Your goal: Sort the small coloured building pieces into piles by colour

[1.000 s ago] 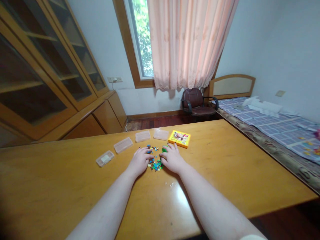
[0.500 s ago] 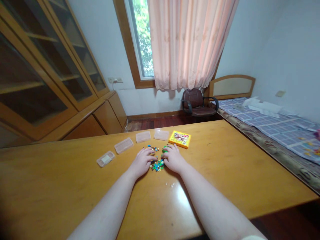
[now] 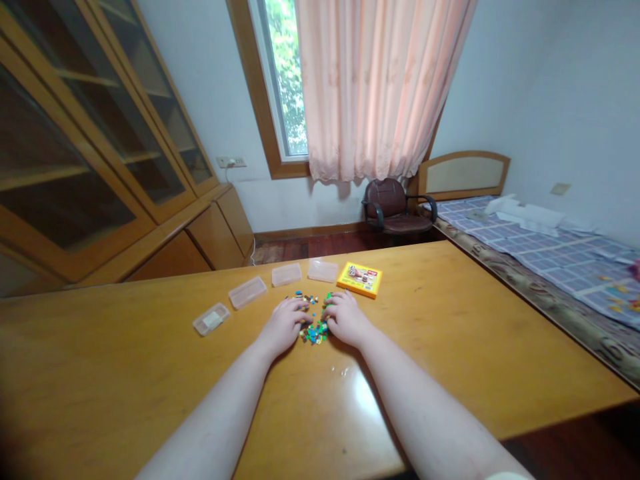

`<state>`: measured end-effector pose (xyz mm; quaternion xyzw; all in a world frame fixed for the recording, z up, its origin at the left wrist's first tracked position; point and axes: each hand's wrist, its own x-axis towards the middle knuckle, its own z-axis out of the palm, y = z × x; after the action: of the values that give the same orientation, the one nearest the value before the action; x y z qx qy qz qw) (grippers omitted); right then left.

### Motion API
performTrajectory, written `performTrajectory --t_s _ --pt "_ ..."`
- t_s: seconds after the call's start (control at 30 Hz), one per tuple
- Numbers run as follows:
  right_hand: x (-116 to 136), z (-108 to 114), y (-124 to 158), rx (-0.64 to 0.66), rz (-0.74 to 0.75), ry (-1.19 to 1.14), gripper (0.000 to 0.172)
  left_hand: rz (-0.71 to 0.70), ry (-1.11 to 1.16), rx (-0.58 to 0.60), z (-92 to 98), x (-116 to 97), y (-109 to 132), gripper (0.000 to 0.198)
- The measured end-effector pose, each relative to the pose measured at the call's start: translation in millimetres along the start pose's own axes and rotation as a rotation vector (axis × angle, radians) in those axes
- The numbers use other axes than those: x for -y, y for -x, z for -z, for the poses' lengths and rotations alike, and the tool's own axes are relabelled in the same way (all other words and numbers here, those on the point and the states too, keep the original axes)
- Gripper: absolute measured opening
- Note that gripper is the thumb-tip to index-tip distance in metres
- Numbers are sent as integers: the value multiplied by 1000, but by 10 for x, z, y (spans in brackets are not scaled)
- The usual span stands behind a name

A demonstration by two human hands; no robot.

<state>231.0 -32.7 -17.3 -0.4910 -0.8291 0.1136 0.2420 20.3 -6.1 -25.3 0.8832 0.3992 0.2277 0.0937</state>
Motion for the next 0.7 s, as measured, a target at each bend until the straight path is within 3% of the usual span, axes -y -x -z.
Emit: performTrajectory --t_s 0.17,0.4,0.7 --pt "24 -20 13 64 20 1 27 -14 11 2 3 5 6 33" --pt "24 -9 1 22 -79 82 27 -17 7 2 -14 1 2 31" --pt "103 -10 41 156 82 -44 31 16 32 -71 -4 21 -4 30"
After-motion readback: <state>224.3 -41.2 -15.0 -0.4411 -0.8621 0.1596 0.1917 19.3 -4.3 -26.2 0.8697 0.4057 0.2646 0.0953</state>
